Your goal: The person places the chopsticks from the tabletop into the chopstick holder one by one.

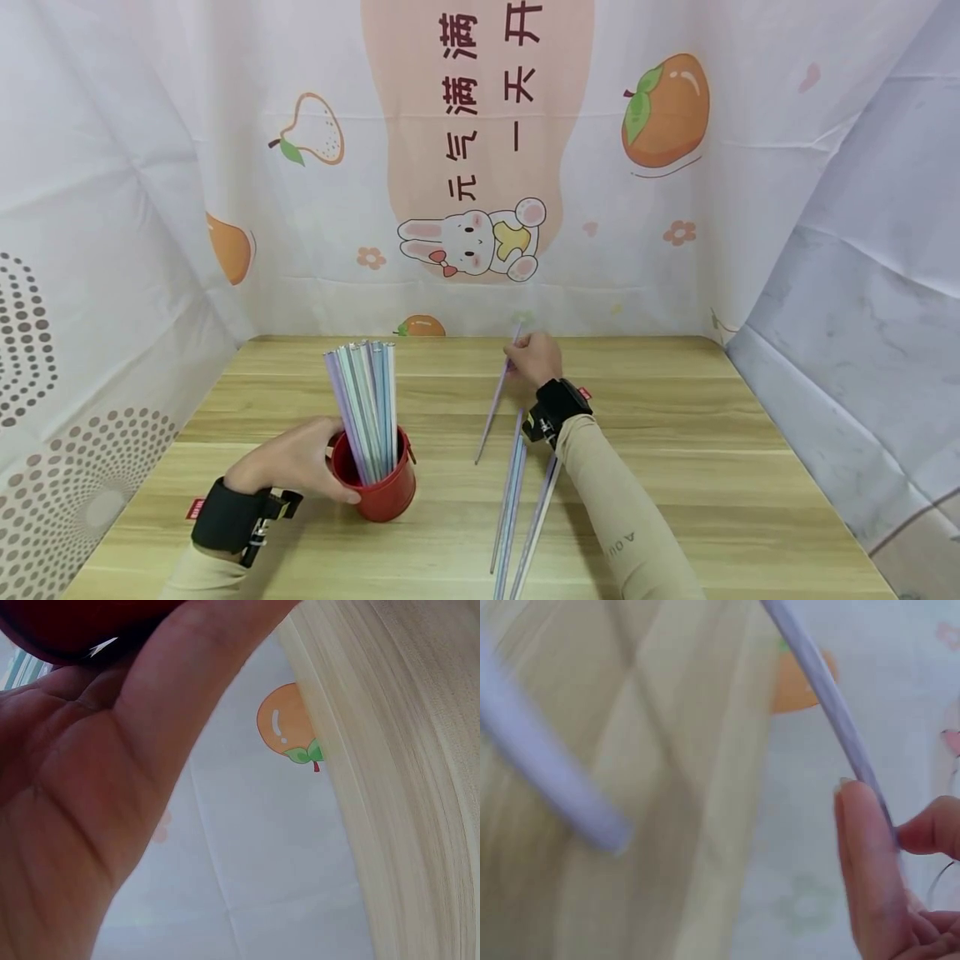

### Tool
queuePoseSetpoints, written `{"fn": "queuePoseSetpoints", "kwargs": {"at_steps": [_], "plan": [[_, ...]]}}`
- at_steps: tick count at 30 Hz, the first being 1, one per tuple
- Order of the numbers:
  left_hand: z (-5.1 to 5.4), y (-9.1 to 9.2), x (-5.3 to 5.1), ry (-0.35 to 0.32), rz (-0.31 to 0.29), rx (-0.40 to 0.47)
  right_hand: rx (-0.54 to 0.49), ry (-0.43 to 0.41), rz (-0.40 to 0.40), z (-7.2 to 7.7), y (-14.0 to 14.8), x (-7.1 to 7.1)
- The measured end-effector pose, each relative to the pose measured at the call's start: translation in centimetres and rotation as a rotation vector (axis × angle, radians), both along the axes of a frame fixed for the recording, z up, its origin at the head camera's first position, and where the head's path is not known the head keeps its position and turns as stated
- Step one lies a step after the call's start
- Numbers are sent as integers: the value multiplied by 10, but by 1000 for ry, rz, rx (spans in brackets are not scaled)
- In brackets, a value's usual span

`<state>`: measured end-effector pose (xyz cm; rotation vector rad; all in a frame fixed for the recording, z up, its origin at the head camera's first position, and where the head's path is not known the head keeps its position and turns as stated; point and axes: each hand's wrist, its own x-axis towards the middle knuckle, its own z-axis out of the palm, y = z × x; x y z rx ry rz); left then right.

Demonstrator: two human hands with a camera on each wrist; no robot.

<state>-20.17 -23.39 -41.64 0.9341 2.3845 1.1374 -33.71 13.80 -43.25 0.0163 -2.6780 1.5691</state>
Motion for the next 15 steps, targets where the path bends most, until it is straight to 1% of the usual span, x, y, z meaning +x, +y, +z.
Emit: {"fn": "queuePoseSetpoints", "kwargs": {"at_steps": [3, 5, 8, 11, 15], "plan": [[0, 0, 0, 7, 3, -5, -103, 41, 15, 12, -9, 6], [0, 1, 1, 9, 2, -6, -143, 97, 33, 19, -14, 11], [1, 1, 1, 8, 3, -6, -173, 219, 73, 30, -21, 20], [1, 1, 1, 6, 3, -3, -185, 366, 124, 39, -28, 30], [1, 1, 1, 7, 0, -3, -168, 540, 175, 53, -37, 42]]}}
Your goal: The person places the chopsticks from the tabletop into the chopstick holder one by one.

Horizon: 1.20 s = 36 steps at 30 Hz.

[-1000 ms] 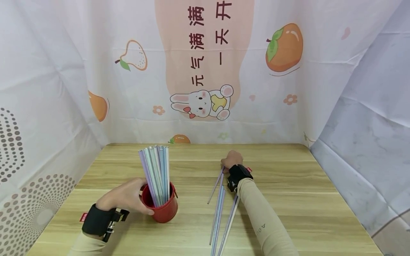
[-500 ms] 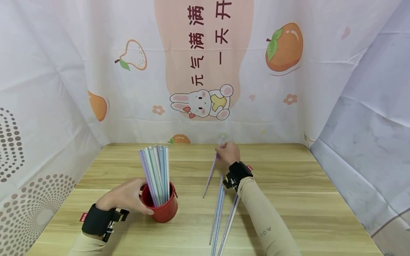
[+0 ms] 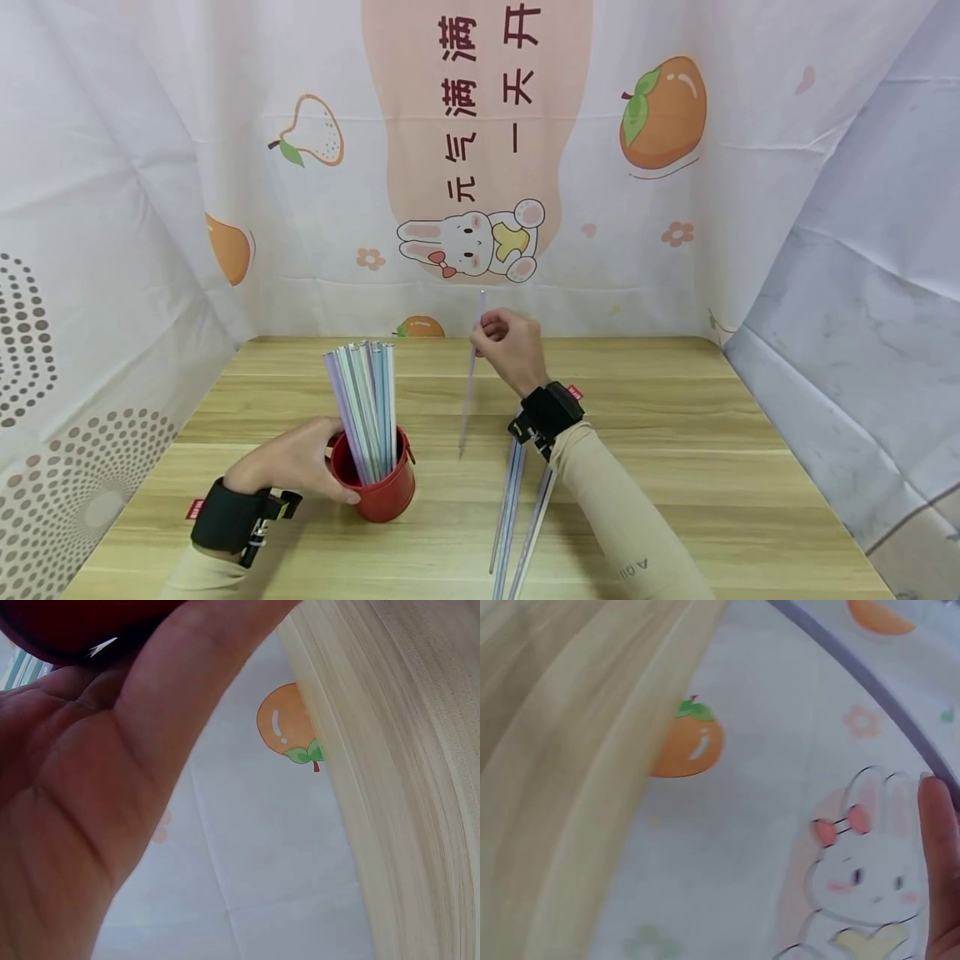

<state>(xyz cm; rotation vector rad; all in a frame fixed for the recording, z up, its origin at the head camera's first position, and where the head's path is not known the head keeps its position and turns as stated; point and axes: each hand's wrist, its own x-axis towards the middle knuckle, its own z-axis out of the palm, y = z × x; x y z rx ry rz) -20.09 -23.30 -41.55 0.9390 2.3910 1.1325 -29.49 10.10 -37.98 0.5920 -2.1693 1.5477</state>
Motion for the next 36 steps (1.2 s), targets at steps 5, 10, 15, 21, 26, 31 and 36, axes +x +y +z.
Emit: {"fn": "queuePoseSetpoints", "kwargs": {"at_steps": [5, 10, 15, 21, 26, 31, 36], "plan": [[0, 0, 0, -2, 0, 3, 37, 146, 42, 17, -8, 11], [-1, 0, 0, -1, 3, 0, 35, 172, 98, 34, -15, 21], [-2, -1, 0, -10, 7, 2, 36, 181, 135, 48, -21, 33], [-1, 0, -1, -15, 10, 0, 34, 216, 162, 60, -27, 42], [0, 0, 0, -9, 14, -6, 21, 232, 188, 69, -33, 48], [0, 0, 0, -14, 9, 4, -15, 237, 240, 77, -41, 56], [-1, 0, -1, -24, -4, 30, -47, 228, 267, 86, -49, 63]]}}
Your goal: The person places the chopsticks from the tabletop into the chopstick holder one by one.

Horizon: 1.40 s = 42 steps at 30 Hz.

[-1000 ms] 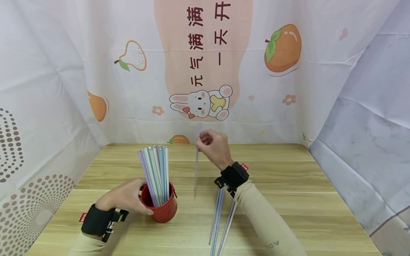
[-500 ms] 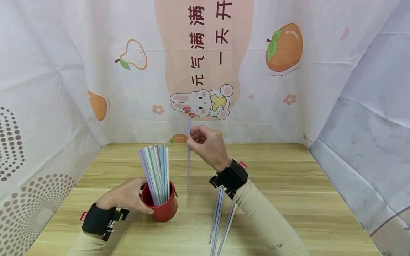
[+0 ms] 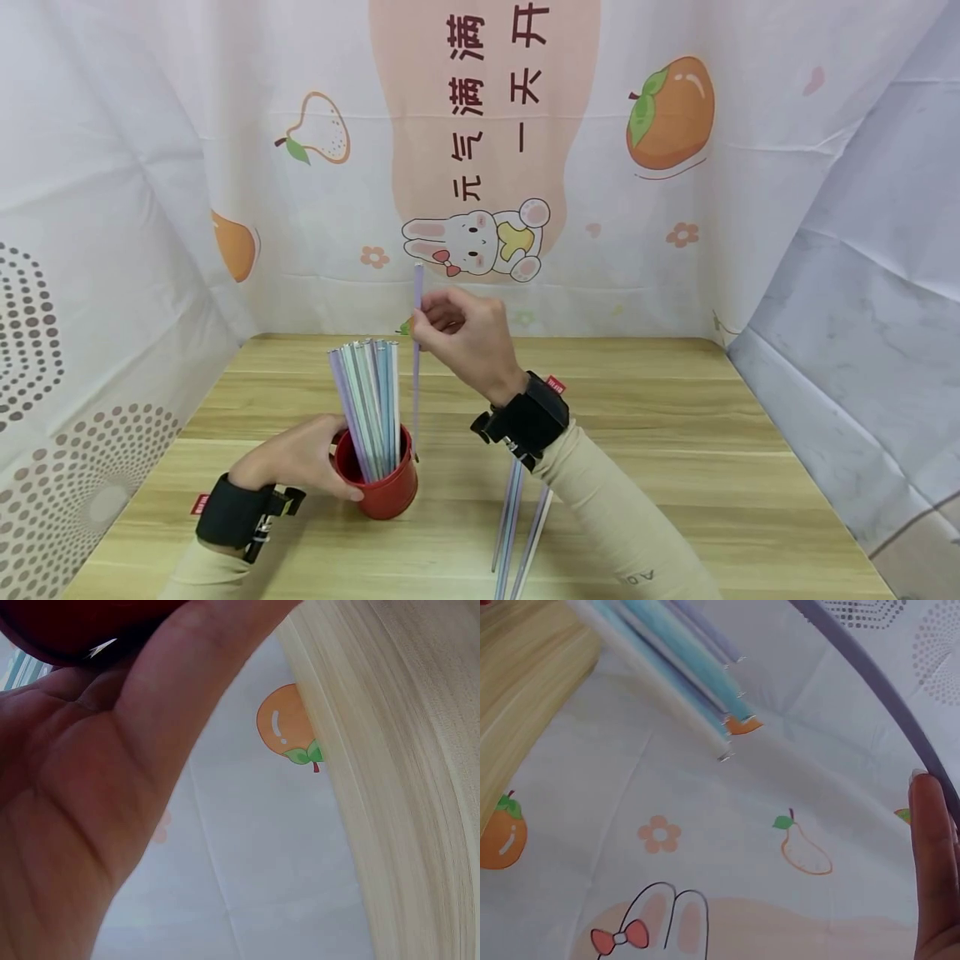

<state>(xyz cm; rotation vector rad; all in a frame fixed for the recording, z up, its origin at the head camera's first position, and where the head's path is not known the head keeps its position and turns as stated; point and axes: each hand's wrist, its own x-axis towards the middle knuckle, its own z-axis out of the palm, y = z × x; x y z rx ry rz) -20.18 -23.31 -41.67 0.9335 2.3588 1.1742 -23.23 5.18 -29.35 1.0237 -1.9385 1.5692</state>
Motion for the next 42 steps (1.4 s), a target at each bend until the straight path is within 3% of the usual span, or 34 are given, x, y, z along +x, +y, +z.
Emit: {"fn": "queuePoseSetpoints", "kwargs": {"at_steps": [5, 9, 15, 33, 42], "plan": [[0, 0, -1, 17, -17, 10, -34, -11, 18, 9, -11, 5], [0, 0, -2, 22, -22, 16, -6, -1, 12, 7, -23, 7], [1, 0, -1, 26, -20, 1, 76, 7, -8, -3, -39, 7], [-2, 0, 1, 2, -35, 28, 341, -124, -55, -46, -70, 8], [1, 0, 1, 32, -29, -3, 403, -145, -94, -59, -77, 11]]}}
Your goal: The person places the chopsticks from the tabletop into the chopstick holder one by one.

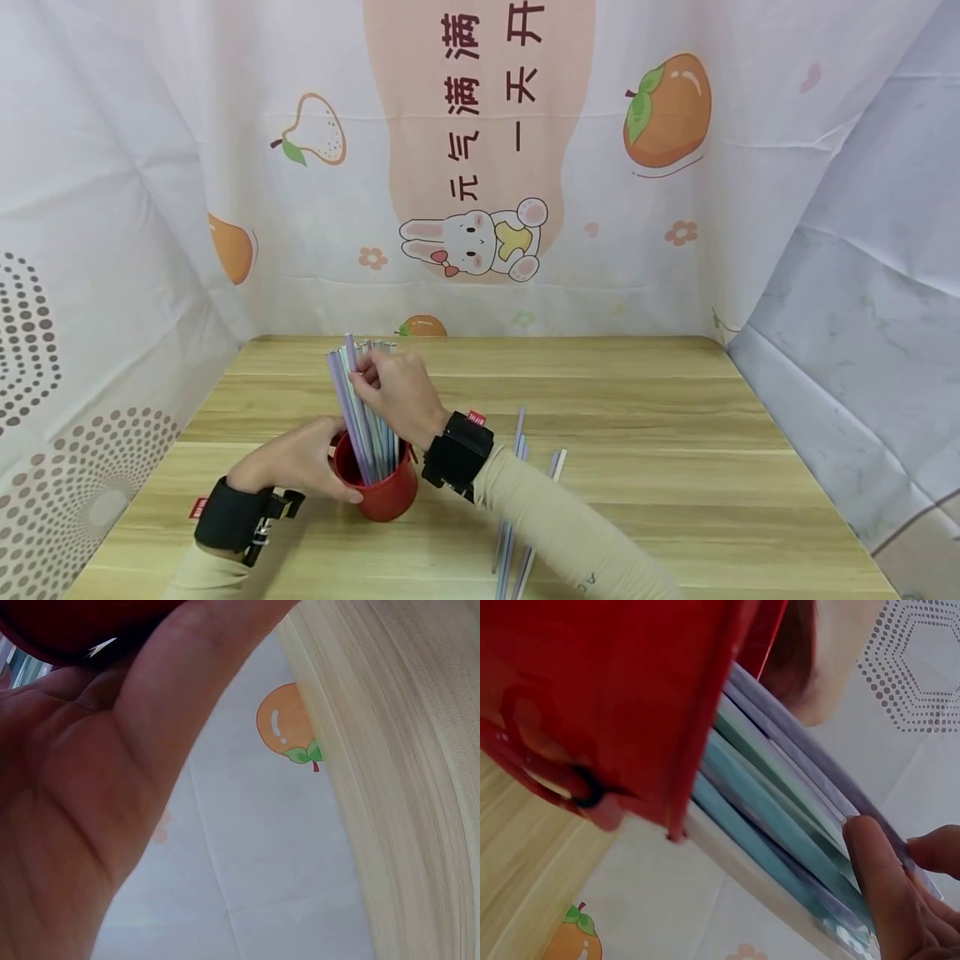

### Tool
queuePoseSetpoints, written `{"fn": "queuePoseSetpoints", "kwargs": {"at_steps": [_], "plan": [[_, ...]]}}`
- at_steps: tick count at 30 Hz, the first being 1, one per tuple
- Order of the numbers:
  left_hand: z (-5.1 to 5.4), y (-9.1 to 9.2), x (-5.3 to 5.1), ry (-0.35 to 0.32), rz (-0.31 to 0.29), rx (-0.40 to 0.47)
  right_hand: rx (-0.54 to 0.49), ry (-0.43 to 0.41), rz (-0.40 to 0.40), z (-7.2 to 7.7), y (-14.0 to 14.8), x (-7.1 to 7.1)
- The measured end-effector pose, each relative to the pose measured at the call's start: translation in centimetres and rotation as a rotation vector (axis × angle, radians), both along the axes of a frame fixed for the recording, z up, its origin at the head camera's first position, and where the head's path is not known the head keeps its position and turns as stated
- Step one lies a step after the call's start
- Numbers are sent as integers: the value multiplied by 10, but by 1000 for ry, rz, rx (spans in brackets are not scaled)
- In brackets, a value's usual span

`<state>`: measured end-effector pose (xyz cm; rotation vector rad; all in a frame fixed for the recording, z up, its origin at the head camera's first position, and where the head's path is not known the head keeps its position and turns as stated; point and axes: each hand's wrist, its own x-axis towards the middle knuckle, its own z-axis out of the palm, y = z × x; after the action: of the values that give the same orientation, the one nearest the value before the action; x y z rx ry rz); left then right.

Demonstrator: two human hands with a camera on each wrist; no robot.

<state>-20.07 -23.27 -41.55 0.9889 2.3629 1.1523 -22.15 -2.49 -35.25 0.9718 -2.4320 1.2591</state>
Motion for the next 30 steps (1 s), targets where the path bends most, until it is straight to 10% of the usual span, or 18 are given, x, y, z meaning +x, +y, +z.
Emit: {"fn": "queuePoseSetpoints", "kwargs": {"at_steps": [30], "plan": [[1, 1, 1, 6, 41, -47, 156, 1, -55, -14, -4, 8]]}}
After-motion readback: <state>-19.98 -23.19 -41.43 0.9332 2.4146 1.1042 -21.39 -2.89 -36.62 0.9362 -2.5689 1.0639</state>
